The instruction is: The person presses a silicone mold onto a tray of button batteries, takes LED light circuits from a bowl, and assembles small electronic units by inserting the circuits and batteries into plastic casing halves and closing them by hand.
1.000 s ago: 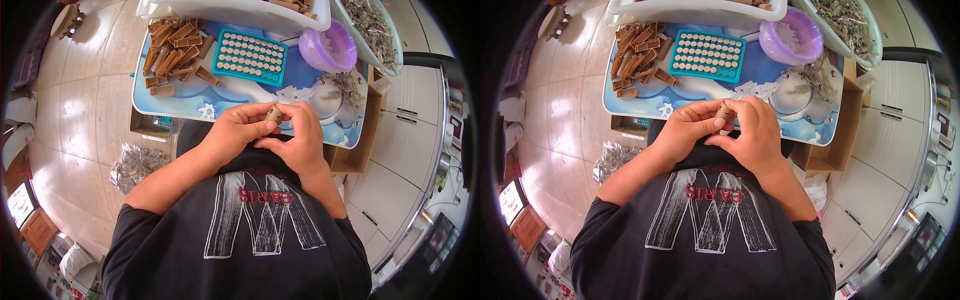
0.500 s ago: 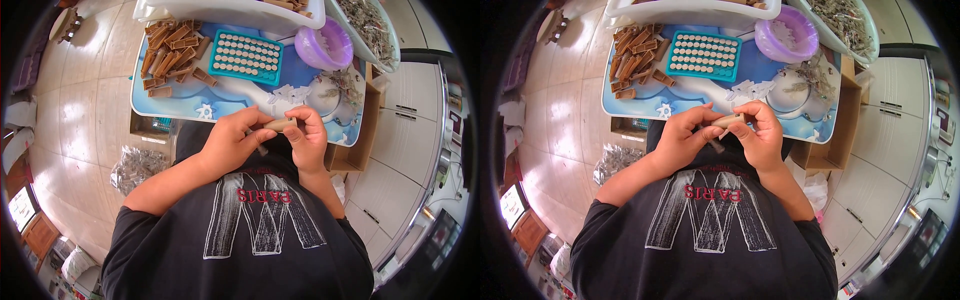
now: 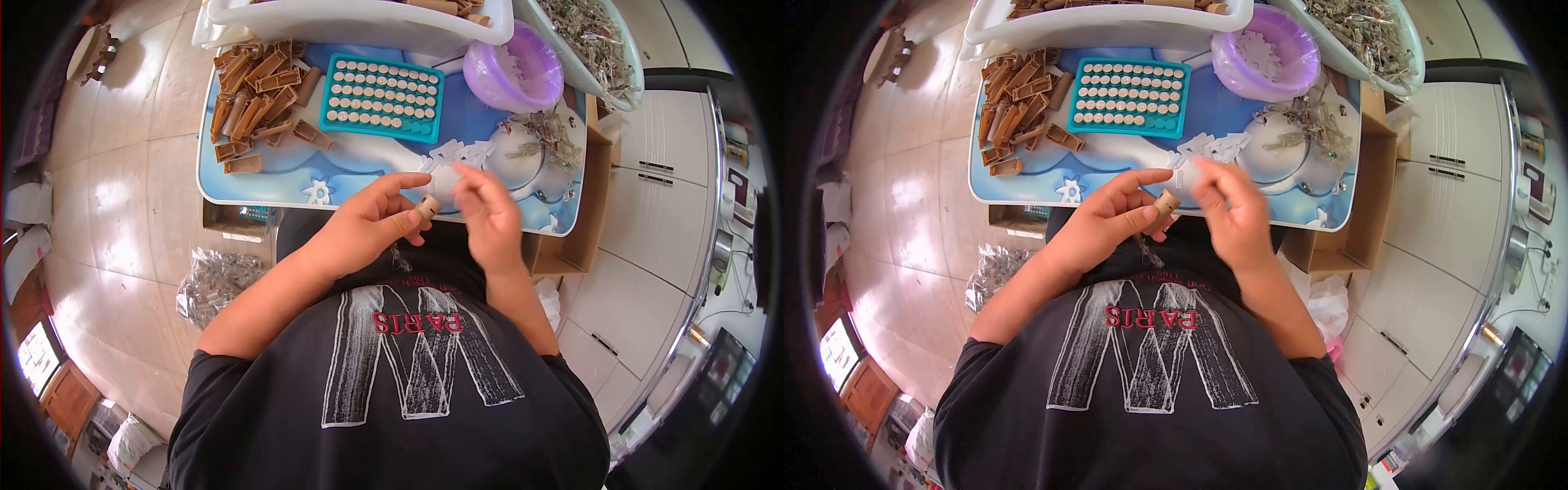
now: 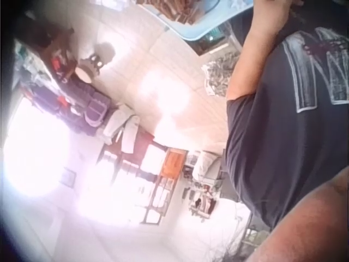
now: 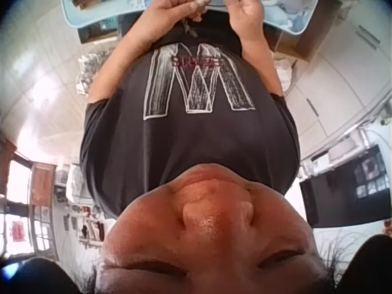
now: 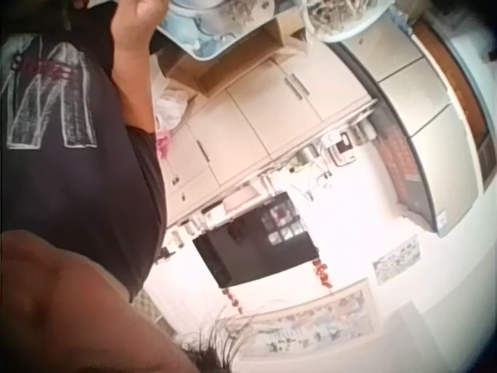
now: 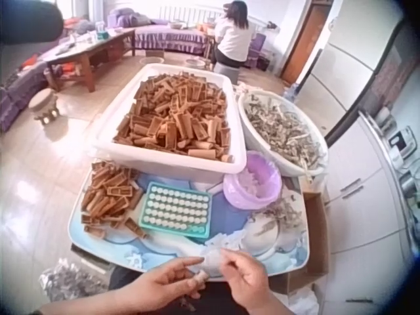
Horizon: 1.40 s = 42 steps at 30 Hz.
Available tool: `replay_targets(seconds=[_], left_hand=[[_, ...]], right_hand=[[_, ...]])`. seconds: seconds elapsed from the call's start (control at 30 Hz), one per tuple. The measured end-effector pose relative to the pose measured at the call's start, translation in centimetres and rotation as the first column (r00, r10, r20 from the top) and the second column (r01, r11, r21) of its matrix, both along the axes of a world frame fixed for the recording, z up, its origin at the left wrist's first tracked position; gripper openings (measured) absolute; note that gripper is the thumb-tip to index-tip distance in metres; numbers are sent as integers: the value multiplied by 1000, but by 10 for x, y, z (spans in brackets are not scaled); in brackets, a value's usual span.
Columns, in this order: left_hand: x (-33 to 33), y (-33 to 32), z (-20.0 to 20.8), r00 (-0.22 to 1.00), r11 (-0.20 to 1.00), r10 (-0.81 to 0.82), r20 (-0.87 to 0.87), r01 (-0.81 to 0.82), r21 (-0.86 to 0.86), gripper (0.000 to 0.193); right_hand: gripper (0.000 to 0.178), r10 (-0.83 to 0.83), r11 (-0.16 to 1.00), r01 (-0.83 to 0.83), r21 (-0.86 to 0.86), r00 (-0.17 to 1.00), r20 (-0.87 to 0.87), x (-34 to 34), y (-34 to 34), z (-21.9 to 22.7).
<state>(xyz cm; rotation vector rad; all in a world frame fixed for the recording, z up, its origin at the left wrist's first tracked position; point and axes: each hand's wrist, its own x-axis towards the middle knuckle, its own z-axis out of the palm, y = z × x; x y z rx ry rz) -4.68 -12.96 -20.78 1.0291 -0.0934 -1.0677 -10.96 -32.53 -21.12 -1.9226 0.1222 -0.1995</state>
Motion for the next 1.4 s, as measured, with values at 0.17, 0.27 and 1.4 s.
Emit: replay_targets(seconds=[0.17,0.27,1.4], left_hand=[[4,-4,2,992,1000,12,-124,-13,-6,34],[6,-4,-4,975,997,68,-211,-76,-33,30],[11,1,-22,897,941,137,-419,-249,-227,29]], right_hand=[[19,-189,909,193,-370,981,46,25,-25,-8],[17,-212,858,217,-466,975,63,37,-18,-13],[15,100,989,-60,-137,948,302,23,30,8]])
